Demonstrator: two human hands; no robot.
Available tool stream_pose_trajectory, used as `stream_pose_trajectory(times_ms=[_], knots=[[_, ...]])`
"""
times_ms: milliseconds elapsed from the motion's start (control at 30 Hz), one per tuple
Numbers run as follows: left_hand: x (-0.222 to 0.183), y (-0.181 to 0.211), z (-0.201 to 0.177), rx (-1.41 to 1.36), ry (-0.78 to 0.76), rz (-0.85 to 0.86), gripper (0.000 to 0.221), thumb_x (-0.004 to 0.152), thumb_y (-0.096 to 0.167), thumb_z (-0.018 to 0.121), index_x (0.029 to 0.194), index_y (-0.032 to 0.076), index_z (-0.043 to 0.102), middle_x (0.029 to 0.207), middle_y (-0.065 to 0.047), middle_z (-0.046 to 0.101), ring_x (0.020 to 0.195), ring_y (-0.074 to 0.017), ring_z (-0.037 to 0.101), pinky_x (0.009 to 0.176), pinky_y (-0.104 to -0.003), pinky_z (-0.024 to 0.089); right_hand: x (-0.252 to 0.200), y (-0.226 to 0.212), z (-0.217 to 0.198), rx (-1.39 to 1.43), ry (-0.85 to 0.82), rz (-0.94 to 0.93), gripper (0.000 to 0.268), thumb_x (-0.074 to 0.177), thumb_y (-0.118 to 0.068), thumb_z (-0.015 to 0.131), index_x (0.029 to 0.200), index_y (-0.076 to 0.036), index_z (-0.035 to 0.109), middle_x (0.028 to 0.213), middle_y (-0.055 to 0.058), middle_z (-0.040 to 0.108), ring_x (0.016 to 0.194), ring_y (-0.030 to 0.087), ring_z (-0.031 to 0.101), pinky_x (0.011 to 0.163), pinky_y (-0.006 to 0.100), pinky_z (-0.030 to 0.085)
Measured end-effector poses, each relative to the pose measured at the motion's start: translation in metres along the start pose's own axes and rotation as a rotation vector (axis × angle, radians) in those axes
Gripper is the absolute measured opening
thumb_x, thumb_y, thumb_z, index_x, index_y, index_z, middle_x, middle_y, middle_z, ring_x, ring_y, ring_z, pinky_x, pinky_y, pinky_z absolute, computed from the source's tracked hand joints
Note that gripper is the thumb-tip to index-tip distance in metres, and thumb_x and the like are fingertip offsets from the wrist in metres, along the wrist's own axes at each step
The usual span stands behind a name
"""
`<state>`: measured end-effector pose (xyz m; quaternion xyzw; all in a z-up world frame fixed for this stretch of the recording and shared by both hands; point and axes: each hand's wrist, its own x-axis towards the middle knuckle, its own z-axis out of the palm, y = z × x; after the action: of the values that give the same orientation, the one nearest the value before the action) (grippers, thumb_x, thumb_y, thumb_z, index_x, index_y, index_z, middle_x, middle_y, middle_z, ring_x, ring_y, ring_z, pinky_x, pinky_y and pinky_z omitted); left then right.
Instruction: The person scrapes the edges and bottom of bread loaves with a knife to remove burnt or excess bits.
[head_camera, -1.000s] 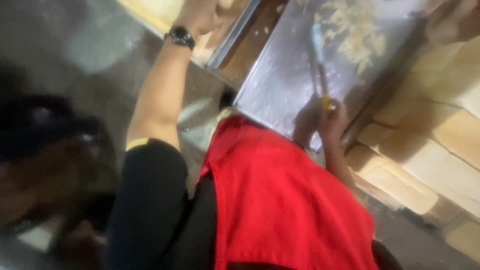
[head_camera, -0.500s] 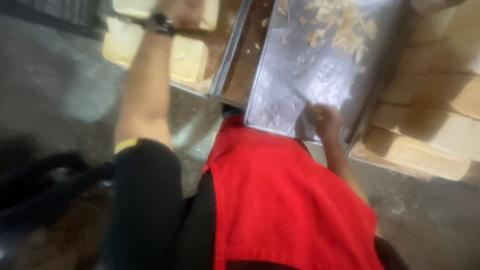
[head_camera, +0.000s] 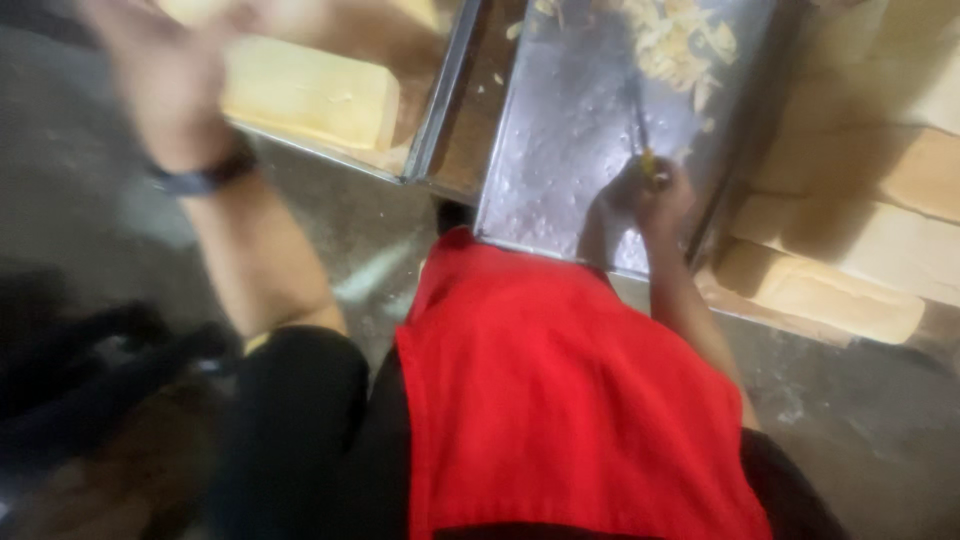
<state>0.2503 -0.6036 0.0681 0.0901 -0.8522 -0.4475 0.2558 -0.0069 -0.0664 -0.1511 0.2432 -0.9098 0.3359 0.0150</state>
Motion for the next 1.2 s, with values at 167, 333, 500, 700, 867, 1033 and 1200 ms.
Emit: stream_pose_trajectory(times_ms=[167,333,500,700,867,1033,1200], knots=[[-0.001,0.085,0.07,-0.558,-0.067,0.064,0.111,0.069,0.018,0.097,0.16,0.014,0.034,0.152,-0.009,0.055,0.129,-0.0245,0.062,0.107,-0.042,0.061,-0.024,0.012,-0.04,0.382,-0.281,0.076,0.029,0.082,-0.005,0.076,0.11,-0.008,0.072,0.103,0.012,0.07,0.088,0.028,0.068,0.071,0.038,0.057],[-0.002,0.119,0.131,-0.837,-0.244,0.0,0.113,0.07,0.024,0.099,0.161,0.018,0.033,0.155,-0.006,0.049,0.141,-0.0215,0.05,0.122,-0.04,0.047,-0.053,0.019,-0.043,0.071,-0.312,-0.176,0.018,0.088,-0.007,0.079,0.105,-0.006,0.076,0.1,0.017,0.073,0.09,0.033,0.07,0.078,0.041,0.057],[0.012,0.105,0.203,-0.828,-0.479,0.003,0.113,0.072,0.031,0.099,0.161,0.014,0.033,0.162,-0.01,0.045,0.149,-0.0227,0.045,0.13,-0.041,0.038,0.006,0.013,-0.027,0.158,0.003,0.096,0.021,0.097,-0.011,0.078,0.115,-0.003,0.07,0.105,0.016,0.074,0.091,0.029,0.072,0.078,0.04,0.058],[0.013,0.081,0.247,-0.872,-0.48,-0.39,0.095,0.08,0.042,0.089,0.156,0.008,0.045,0.162,-0.015,0.05,0.132,-0.0301,0.053,0.115,-0.047,0.045,0.035,-0.06,-0.03,1.163,-0.38,0.536,0.052,0.096,-0.002,0.061,0.145,-0.011,0.047,0.111,0.01,0.066,0.082,0.018,0.064,0.063,0.034,0.061],[-0.026,0.087,0.27,-0.574,-0.072,0.141,0.125,0.073,0.047,0.094,0.166,0.018,0.015,0.172,-0.006,0.016,0.161,-0.0233,0.019,0.136,-0.044,0.021,0.028,-0.116,-0.033,1.186,-0.369,0.585,0.034,0.107,-0.009,0.06,0.137,-0.009,0.045,0.116,0.012,0.071,0.088,0.017,0.068,0.063,0.03,0.059],[-0.041,0.073,0.286,-0.332,-0.008,-0.02,0.124,0.07,0.031,0.106,0.163,0.013,0.025,0.164,-0.013,0.038,0.153,-0.0295,0.037,0.132,-0.048,0.032,0.032,-0.118,-0.048,0.946,-0.266,0.404,0.027,0.109,-0.005,0.055,0.136,-0.009,0.054,0.111,0.009,0.071,0.083,0.014,0.065,0.065,0.027,0.055],[-0.032,0.068,0.284,-0.485,-0.102,-0.024,0.125,0.069,0.029,0.108,0.163,0.013,0.027,0.16,-0.012,0.041,0.154,-0.0285,0.04,0.134,-0.047,0.033,0.048,-0.107,-0.109,0.439,-0.095,-0.082,0.01,0.109,-0.002,0.062,0.118,-0.002,0.064,0.134,0.013,0.061,0.108,0.024,0.069,0.089,0.035,0.061]])
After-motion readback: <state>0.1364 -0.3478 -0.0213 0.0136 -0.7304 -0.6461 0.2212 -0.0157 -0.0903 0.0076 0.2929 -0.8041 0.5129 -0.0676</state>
